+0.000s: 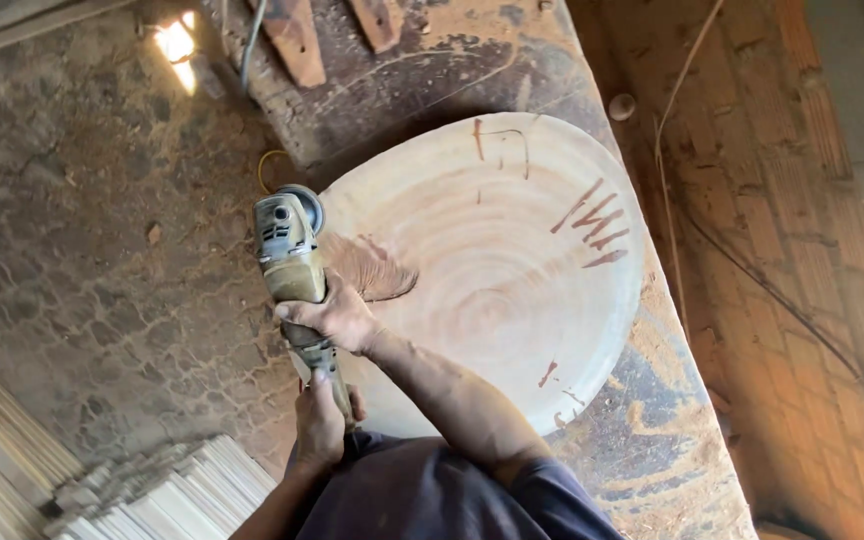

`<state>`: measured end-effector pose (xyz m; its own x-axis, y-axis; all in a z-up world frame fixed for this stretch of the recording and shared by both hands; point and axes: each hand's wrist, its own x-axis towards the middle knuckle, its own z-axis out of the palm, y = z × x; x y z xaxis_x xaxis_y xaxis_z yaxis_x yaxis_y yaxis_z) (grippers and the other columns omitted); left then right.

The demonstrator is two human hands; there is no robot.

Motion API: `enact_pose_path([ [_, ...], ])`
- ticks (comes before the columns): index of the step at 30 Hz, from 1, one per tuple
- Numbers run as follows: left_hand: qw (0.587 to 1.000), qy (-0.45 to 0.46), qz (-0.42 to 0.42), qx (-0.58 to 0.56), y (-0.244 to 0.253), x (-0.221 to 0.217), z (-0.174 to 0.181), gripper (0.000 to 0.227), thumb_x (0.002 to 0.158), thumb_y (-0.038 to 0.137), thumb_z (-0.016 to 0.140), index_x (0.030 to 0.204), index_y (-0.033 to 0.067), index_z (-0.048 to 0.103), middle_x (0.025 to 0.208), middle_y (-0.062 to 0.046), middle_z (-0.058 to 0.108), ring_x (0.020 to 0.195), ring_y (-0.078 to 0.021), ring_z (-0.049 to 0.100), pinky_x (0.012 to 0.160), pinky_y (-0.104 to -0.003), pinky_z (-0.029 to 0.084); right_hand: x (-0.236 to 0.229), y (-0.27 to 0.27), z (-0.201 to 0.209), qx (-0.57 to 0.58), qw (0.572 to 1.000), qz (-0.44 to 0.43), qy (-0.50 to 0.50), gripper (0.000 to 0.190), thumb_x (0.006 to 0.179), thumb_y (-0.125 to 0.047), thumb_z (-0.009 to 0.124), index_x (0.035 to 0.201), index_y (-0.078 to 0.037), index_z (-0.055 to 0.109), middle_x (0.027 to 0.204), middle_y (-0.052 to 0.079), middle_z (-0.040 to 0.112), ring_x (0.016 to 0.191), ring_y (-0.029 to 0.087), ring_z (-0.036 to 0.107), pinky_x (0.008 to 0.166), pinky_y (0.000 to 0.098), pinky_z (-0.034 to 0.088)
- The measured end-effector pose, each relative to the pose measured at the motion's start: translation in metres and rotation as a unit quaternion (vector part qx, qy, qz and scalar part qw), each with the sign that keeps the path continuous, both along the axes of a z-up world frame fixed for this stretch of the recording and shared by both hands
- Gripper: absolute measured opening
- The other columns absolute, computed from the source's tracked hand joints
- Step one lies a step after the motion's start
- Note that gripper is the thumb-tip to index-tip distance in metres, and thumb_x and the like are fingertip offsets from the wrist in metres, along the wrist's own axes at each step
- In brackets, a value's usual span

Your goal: The recorder is sanding a large circular wood slab with an angle grinder fitted with a sanding disc, applying glue to cracks, and filling them with sawdust.

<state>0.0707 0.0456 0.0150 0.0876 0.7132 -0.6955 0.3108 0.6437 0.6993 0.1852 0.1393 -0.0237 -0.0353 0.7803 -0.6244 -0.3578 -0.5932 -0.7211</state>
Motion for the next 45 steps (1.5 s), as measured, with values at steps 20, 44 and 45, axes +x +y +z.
enact_pose_path([
  [20,0.978,-0.083,-0.189,-0.044,0.057,0.195,-0.030,0.064,0.094,0.064,0.061,0.068,0.0050,0.063,0.045,-0.012,0.056,0.041,-0.0197,0.064,0.042,-0.033,0.054,0.226,-0.018,0.031,0.060,0.937,-0.343,-0.006,0.029,0.088,-0.023,0.080,0.095,-0.002,0.062,0.075,0.012,0.062,0.068,0.023,0.068,0.065,0.0382,0.060],
  [44,0.998,-0.041,0.000,-0.049,0.044,0.101,-0.003,0.059,0.097,0.057,0.055,0.059,0.0129,0.059,0.041,-0.006,0.054,0.036,-0.0148,0.057,0.038,-0.027,0.044,0.115,0.023,0.028,0.054,0.984,-0.147,-0.085,0.019,0.089,-0.021,0.081,0.080,-0.006,0.071,0.068,0.009,0.065,0.064,0.020,0.070,0.063,0.0303,0.060],
  [45,0.998,-0.038,-0.011,-0.047,0.037,0.087,0.001,0.059,0.097,0.057,0.055,0.059,0.0129,0.059,0.041,-0.006,0.054,0.036,-0.0148,0.057,0.038,-0.027,0.044,0.099,0.017,0.004,0.056,0.982,-0.158,-0.083,0.019,0.089,-0.021,0.081,0.080,-0.006,0.071,0.068,0.009,0.065,0.064,0.020,0.070,0.063,0.0303,0.060],
])
